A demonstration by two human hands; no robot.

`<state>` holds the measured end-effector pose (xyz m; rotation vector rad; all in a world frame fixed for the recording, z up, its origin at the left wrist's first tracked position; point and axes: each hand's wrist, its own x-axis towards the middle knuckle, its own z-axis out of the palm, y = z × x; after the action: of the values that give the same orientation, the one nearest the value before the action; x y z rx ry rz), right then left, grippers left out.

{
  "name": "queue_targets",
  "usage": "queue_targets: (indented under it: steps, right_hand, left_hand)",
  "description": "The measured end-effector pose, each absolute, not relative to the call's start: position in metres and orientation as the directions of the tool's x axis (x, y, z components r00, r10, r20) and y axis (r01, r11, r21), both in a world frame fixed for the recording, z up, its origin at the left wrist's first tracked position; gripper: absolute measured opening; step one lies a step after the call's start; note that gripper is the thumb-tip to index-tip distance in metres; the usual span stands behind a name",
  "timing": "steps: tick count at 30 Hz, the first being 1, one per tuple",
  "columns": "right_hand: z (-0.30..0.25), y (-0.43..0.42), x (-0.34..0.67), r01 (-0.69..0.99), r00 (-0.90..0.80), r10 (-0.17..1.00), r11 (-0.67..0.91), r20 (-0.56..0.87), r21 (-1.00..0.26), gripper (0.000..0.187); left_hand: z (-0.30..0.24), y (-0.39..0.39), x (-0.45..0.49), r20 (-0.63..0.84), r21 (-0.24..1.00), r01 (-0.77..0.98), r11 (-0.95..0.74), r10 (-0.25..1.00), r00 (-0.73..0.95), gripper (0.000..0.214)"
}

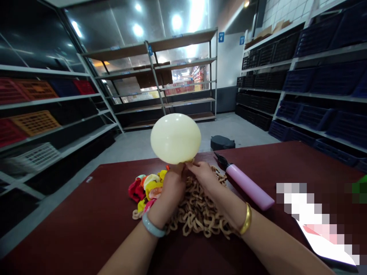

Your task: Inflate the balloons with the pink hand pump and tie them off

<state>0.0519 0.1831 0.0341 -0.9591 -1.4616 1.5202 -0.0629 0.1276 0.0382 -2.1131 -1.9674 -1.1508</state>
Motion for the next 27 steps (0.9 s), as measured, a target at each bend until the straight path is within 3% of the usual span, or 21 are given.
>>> queue_targets:
  steps: [4, 6, 11, 15, 19, 23, 27]
  right_hand:
    - [0.041, 0.186, 0.04, -0.082, -0.436, 0.9, -0.068, -0.025, -0.994, 0.027]
    - [0.045, 0.192, 0.034, -0.063, -0.424, 0.905, -0.055, -0.023, -0.996, 0.023]
    - [0.043, 0.227, 0.015, 0.002, -0.358, 0.933, -0.027, -0.026, -1.0, 0.019]
    - [0.038, 0.266, 0.001, 0.084, -0.321, 0.947, 0.01, -0.018, -0.996, 0.018]
    - [0.037, 0.302, -0.002, 0.219, -0.34, 0.94, 0.07, -0.009, -0.973, 0.023]
    - [0.034, 0.313, -0.009, 0.331, -0.452, 0.89, 0.226, 0.057, -0.916, 0.018]
    - [0.022, 0.286, -0.036, 0.243, -0.603, 0.763, 0.451, 0.231, -0.859, 0.018]
  left_hand:
    - [0.04, 0.127, -0.07, 0.49, 0.297, 0.95, -0.099, 0.87, -0.063, 0.017]
    - [0.043, 0.127, -0.075, 0.502, 0.282, 0.955, -0.087, 0.862, -0.07, 0.019]
    - [0.059, 0.123, -0.098, 0.598, 0.437, 0.899, -0.022, 0.754, -0.272, 0.037]
    - [0.067, 0.122, -0.12, 0.641, 0.598, 0.8, -0.042, 0.624, -0.447, 0.034]
    - [0.062, 0.128, -0.131, 0.613, 0.685, 0.725, -0.069, 0.592, -0.523, 0.031]
    - [0.057, 0.133, -0.135, 0.582, 0.74, 0.666, -0.096, 0.587, -0.562, 0.03]
    - [0.055, 0.135, -0.135, 0.577, 0.748, 0.655, -0.106, 0.59, -0.564, 0.029]
